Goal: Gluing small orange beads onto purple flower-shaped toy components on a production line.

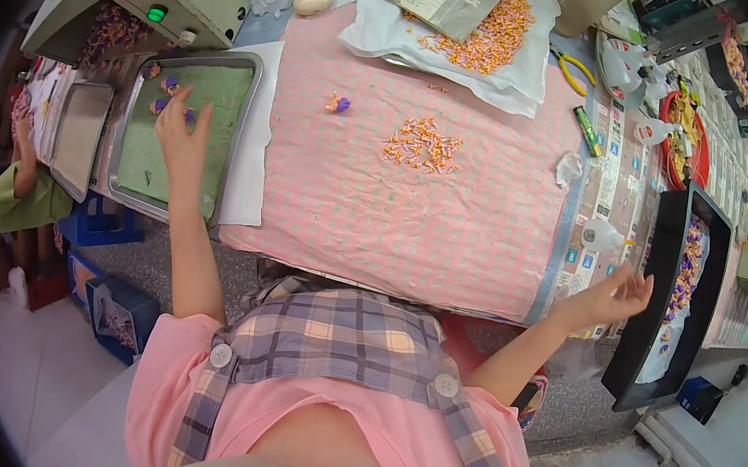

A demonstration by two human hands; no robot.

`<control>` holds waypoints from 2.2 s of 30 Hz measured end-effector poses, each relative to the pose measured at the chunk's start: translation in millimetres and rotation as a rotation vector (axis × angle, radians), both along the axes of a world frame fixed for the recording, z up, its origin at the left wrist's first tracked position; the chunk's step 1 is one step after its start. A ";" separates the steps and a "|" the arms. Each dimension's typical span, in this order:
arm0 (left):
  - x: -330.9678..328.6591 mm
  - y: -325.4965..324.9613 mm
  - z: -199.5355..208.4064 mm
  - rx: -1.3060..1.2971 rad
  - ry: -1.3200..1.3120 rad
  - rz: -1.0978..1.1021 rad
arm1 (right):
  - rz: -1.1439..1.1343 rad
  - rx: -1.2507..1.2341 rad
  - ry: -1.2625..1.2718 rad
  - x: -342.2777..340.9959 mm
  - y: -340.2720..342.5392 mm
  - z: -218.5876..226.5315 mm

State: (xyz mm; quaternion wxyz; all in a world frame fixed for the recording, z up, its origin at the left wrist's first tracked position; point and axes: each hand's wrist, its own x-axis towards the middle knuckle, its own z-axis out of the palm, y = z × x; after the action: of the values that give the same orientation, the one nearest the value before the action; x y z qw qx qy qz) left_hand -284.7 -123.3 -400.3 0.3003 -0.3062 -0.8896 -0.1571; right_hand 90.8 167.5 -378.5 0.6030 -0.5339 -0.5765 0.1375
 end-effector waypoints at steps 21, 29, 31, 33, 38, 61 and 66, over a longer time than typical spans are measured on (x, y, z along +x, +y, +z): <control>89.0 108.9 -5.3 0.538 -1.213 -0.542 | 0.625 -0.303 0.336 -61.1 -28.7 2.9; 128.8 87.5 40.6 1.001 -2.014 -0.681 | 0.998 -0.258 0.409 -79.3 -72.8 23.7; 133.6 85.3 46.4 0.960 -2.094 -0.686 | 0.916 -0.151 0.355 -81.7 -77.9 31.5; 135.1 85.0 49.0 0.939 -2.137 -0.687 | 0.916 -0.123 0.334 -82.9 -80.1 38.3; 137.1 85.2 49.8 0.943 -2.180 -0.802 | 0.959 -0.004 0.380 -83.6 -88.6 45.4; 141.9 85.5 48.8 0.903 -2.146 -0.790 | 0.972 -0.016 0.262 -84.3 -99.5 47.9; 141.9 85.9 49.4 0.901 -2.149 -0.808 | 0.979 -0.021 0.258 -83.8 -99.3 48.2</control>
State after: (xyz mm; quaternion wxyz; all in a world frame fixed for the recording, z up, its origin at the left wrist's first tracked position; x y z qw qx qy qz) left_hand -142.8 -37.5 -350.9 -0.5750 -0.1438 -0.3928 -0.7031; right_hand 7.0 68.2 -330.3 0.5287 -0.1854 -0.6788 0.4747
